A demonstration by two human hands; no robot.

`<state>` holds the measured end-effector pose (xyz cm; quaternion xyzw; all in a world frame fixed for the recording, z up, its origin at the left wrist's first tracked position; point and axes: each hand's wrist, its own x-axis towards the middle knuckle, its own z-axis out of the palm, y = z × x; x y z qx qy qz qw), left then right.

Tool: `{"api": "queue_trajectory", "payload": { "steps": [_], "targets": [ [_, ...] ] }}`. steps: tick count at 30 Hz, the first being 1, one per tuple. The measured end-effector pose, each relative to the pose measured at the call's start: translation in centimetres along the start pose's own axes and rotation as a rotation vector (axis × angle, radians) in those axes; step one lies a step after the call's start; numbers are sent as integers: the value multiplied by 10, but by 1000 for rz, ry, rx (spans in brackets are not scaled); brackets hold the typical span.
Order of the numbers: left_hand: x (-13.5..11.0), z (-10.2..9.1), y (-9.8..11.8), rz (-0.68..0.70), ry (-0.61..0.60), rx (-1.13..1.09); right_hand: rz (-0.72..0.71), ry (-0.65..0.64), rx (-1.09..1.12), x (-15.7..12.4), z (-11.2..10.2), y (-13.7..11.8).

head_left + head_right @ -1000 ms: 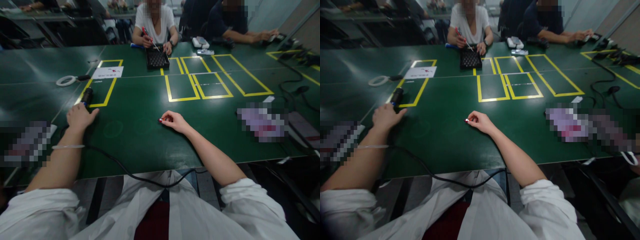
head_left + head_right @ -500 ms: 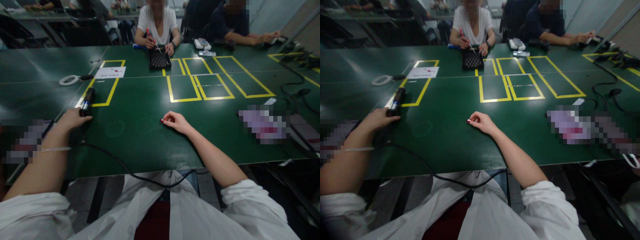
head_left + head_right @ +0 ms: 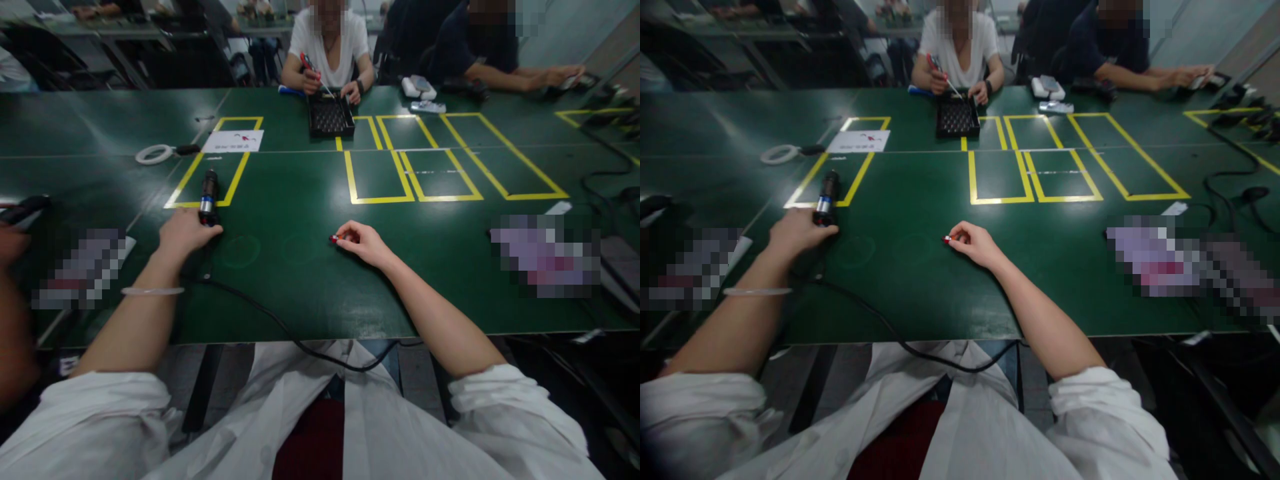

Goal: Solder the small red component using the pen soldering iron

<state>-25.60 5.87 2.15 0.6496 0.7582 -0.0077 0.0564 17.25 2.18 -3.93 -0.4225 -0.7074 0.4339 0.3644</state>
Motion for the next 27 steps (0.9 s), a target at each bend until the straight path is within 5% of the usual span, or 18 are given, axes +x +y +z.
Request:
{"api": "queue_trajectory", "payload": {
  "steps": [3, 18, 22, 27],
  "targets": [
    [-12, 3, 33, -32, 27, 59, 2, 9, 4, 1, 0, 1],
    [-79, 21, 202, 355, 117, 110, -55, 84, 80, 4, -1, 10],
    [-93, 27, 224, 424, 127, 91, -68, 131, 54, 3, -2, 7],
    [-97, 33, 226, 449, 106, 54, -64, 109, 24, 2, -3, 5]
  ]
}}
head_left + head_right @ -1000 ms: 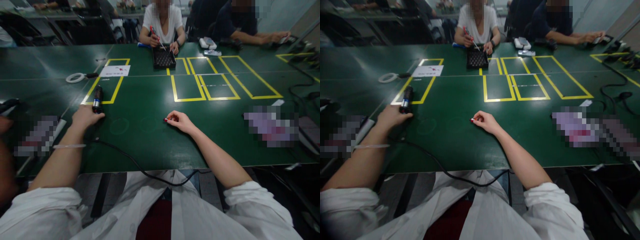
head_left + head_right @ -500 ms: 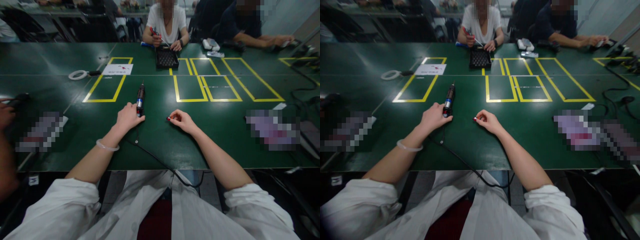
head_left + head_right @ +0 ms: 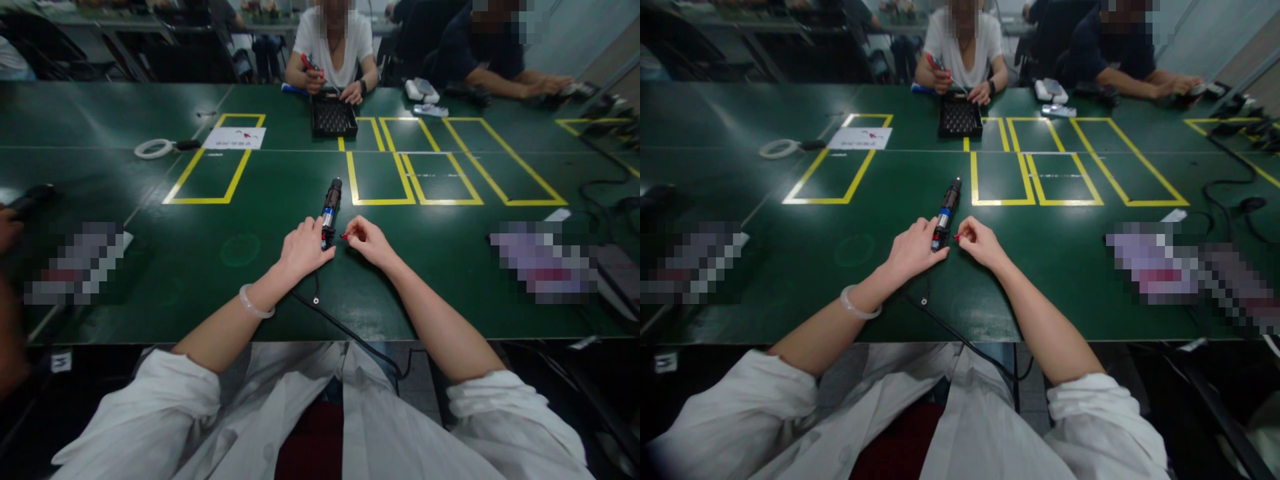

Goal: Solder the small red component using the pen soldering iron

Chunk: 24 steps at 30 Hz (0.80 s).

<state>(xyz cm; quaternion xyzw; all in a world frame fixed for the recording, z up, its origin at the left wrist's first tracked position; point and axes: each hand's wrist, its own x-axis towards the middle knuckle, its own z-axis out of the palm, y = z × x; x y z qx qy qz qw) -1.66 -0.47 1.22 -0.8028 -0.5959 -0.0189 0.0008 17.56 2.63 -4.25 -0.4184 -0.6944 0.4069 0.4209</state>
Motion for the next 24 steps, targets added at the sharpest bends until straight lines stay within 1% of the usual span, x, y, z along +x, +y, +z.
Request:
{"api": "queue_trajectory", "payload": {
  "steps": [3, 11, 18, 21, 24],
  "targets": [
    [-1, 0, -3, 2, -4, -17, -1, -33, -23, -1, 1, 0],
    [-2, 5, -3, 15, 21, -19, -88, -83, -50, -2, 8, -1],
    [-2, 6, -1, 37, 45, 13, -181, -76, -232, 1, 14, 4],
    [-2, 6, -1, 45, 53, 16, -201, -77, -252, 1, 12, 3],
    [-2, 6, -1, 45, 54, 17, -208, -48, -255, 0, 10, 0]
  ]
}}
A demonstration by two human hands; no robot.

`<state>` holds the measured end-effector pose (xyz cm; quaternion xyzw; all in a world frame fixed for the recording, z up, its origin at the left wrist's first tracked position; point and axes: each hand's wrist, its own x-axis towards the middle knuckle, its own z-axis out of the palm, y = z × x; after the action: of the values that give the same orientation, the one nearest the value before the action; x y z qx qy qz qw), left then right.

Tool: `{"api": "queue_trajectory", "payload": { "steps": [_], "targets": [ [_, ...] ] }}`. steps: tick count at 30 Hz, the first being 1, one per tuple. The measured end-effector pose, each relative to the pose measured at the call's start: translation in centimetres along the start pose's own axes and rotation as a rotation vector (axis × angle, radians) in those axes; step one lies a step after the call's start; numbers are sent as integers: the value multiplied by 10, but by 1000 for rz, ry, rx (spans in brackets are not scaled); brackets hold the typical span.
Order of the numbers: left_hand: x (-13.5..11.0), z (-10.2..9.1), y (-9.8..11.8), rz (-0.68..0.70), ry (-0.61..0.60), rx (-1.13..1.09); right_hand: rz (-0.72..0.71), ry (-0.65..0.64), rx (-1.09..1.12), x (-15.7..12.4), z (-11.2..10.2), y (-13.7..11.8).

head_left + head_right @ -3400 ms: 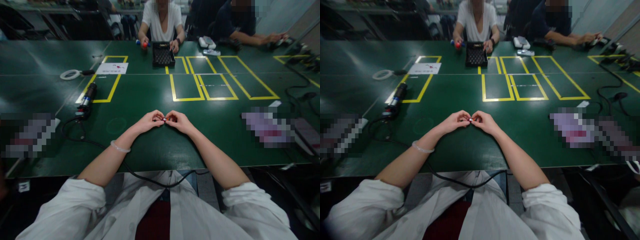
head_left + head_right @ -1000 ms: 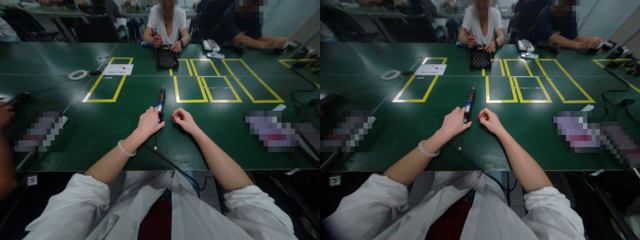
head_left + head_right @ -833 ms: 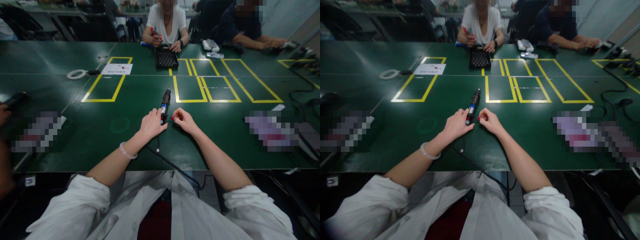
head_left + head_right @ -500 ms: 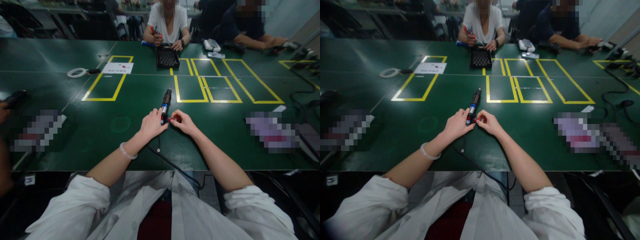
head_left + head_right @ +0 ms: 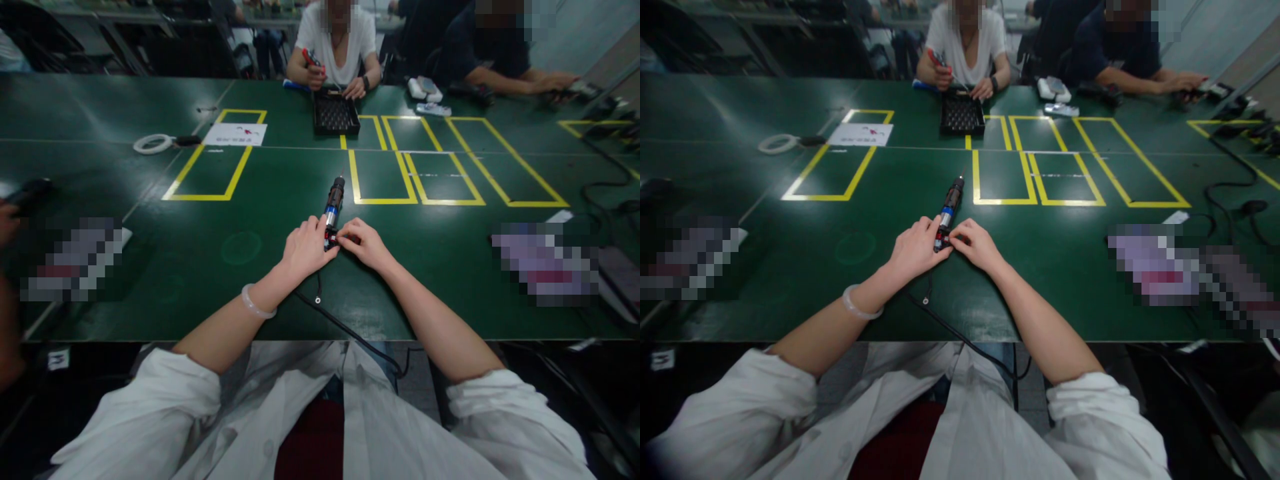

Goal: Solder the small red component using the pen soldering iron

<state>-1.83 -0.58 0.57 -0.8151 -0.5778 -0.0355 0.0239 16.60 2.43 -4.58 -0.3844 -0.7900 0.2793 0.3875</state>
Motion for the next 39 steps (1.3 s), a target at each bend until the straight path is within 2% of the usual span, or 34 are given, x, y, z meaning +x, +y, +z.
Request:
{"api": "queue_trajectory", "payload": {
  "steps": [7, 17, 25, 28, 31, 34, 39],
  "targets": [
    [-2, -1, 2, -30, 2, -7, 52, -14, -6, -3, -4, -9],
    [0, 0, 4, -69, 9, -49, 161, -2, 180, -6, -5, -6],
    [0, -1, -12, -17, -13, -32, 176, -11, 181, -6, -9, 3],
    [-4, -5, -29, -18, -35, 2, 186, -17, 157, -6, -12, 1],
    [-10, -9, -55, -62, -51, 42, 171, -29, 121, -6, -13, -2],
    [-18, -10, -91, -148, -57, 80, 157, -32, 99, -5, -14, -5],
    [-33, -10, -164, -284, -38, 192, 142, -31, 86, -7, -14, -7]
  ]
}}
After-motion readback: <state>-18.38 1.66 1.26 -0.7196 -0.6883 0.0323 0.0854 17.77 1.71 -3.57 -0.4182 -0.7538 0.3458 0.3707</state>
